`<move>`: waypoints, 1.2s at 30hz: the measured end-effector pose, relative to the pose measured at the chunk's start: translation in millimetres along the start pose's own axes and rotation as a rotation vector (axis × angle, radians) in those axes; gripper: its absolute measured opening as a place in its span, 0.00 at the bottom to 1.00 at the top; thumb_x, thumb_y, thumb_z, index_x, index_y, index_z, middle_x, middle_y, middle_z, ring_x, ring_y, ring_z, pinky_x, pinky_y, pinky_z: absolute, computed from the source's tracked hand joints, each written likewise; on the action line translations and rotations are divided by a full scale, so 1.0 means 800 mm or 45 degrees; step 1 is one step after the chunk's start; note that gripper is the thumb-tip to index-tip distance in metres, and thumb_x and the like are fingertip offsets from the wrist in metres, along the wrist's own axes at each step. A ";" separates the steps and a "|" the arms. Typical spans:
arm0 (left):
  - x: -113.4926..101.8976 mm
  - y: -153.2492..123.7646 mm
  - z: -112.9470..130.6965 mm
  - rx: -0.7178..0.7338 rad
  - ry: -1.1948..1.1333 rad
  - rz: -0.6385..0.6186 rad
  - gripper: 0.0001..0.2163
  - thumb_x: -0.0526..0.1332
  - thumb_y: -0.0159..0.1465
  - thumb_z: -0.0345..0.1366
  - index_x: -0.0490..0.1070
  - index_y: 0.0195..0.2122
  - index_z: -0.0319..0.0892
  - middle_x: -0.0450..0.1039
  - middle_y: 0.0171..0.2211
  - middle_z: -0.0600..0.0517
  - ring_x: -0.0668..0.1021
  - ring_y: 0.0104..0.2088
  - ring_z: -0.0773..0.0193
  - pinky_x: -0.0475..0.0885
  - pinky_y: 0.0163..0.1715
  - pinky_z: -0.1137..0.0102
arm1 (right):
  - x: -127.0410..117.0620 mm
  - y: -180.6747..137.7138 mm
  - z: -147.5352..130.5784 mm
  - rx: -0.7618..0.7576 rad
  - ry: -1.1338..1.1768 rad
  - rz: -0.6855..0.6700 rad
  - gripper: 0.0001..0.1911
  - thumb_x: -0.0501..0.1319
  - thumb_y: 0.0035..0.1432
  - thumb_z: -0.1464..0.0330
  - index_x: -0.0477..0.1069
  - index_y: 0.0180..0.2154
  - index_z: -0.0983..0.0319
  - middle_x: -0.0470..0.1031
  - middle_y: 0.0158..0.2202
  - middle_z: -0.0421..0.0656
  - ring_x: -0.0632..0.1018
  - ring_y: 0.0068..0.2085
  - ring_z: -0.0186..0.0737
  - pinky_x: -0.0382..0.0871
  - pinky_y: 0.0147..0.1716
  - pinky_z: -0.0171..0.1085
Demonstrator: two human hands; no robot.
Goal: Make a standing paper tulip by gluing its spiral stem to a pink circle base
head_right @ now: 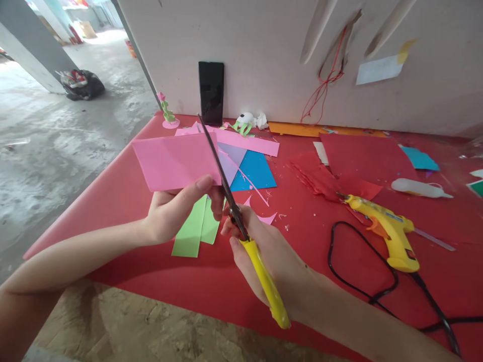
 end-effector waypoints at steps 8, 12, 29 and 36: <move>-0.001 0.000 0.005 0.061 0.051 0.086 0.16 0.57 0.64 0.43 0.69 0.22 0.41 0.72 0.18 0.56 0.75 0.19 0.71 0.74 0.23 0.73 | 0.001 -0.004 -0.006 0.044 -0.012 0.049 0.14 0.50 0.59 0.67 0.65 0.46 0.54 0.74 0.38 0.40 0.76 0.42 0.36 0.73 0.40 0.38; -0.001 0.000 0.007 0.079 0.067 0.037 0.14 0.54 0.65 0.37 0.67 0.22 0.41 0.71 0.17 0.57 0.75 0.18 0.71 0.74 0.24 0.73 | 0.003 -0.003 -0.001 0.102 0.042 0.029 0.14 0.49 0.59 0.67 0.64 0.46 0.52 0.73 0.37 0.40 0.76 0.41 0.38 0.73 0.44 0.43; 0.001 0.001 0.011 0.220 0.116 0.086 0.15 0.57 0.65 0.41 0.68 0.23 0.40 0.71 0.18 0.57 0.75 0.18 0.73 0.73 0.22 0.77 | -0.005 0.009 0.010 -0.125 -0.102 0.078 0.11 0.48 0.60 0.61 0.66 0.39 0.54 0.75 0.31 0.36 0.75 0.28 0.30 0.69 0.27 0.29; 0.000 0.001 0.006 0.162 0.109 0.118 0.17 0.57 0.65 0.45 0.68 0.22 0.40 0.72 0.18 0.56 0.75 0.19 0.73 0.74 0.24 0.77 | -0.006 0.009 0.022 -0.137 -0.024 0.173 0.13 0.48 0.60 0.58 0.65 0.39 0.58 0.75 0.30 0.40 0.76 0.28 0.32 0.69 0.22 0.28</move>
Point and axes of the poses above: each hand's wrist, its own y-axis towards the middle knuckle, its own x-axis out of the palm, z = x × y, the point moved 5 cm from there along y, towards the middle knuckle
